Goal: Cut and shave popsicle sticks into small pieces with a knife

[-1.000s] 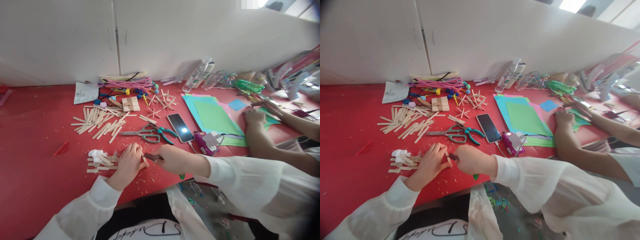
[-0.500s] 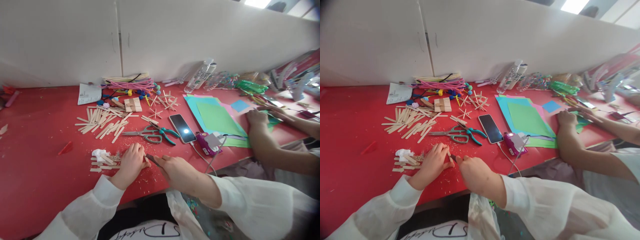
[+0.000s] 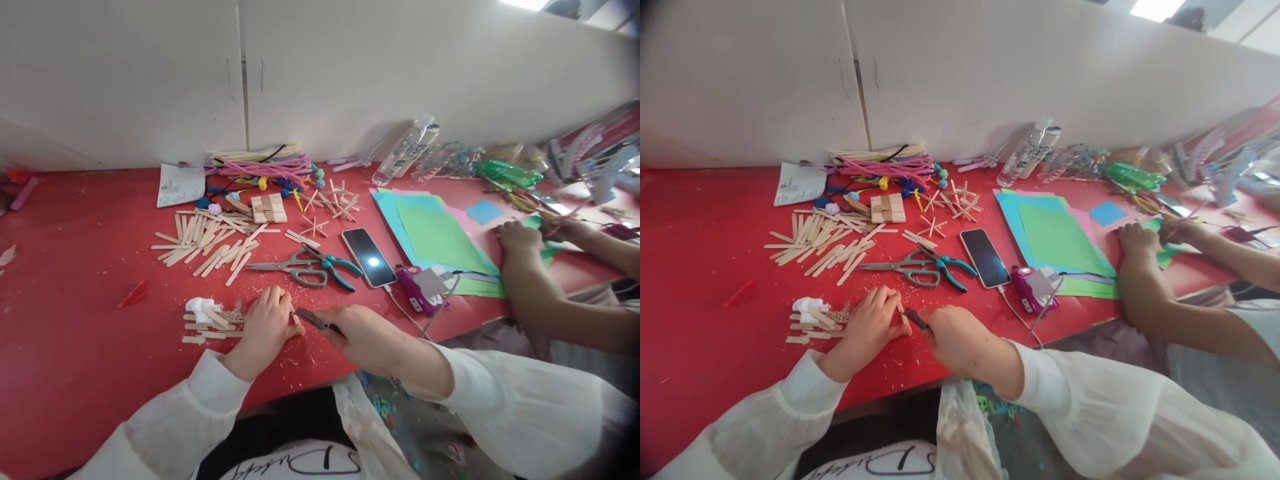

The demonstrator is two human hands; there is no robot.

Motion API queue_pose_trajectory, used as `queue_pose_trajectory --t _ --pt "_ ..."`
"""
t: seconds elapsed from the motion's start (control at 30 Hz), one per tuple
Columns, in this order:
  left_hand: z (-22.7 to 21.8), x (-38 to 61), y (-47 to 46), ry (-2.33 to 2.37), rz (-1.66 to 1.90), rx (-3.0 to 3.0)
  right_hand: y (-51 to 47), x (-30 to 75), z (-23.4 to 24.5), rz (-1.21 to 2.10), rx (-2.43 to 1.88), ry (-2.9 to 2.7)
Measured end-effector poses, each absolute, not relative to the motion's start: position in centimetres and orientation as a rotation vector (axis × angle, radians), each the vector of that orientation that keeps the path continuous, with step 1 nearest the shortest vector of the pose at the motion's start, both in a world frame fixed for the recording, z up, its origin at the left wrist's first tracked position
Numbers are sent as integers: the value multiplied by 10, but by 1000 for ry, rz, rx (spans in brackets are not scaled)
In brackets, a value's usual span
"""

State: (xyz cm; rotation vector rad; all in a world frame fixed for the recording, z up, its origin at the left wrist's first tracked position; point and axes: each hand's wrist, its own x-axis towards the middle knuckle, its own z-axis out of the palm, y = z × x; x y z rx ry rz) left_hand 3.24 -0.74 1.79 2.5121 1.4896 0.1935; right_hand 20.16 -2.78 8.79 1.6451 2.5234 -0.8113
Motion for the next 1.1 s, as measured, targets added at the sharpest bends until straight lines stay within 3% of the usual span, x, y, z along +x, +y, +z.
queue_pose_trajectory --t 0.23,0.57,1.1 --pt "16 32 -9 1493 309 2525 -30 204 92 -805 1640 2516" --pt "21 33 -8 1504 155 2492 -29 200 92 -798 1622 2470" --pt "18 33 -8 1505 214 2479 -28 203 88 -899 1648 2465"
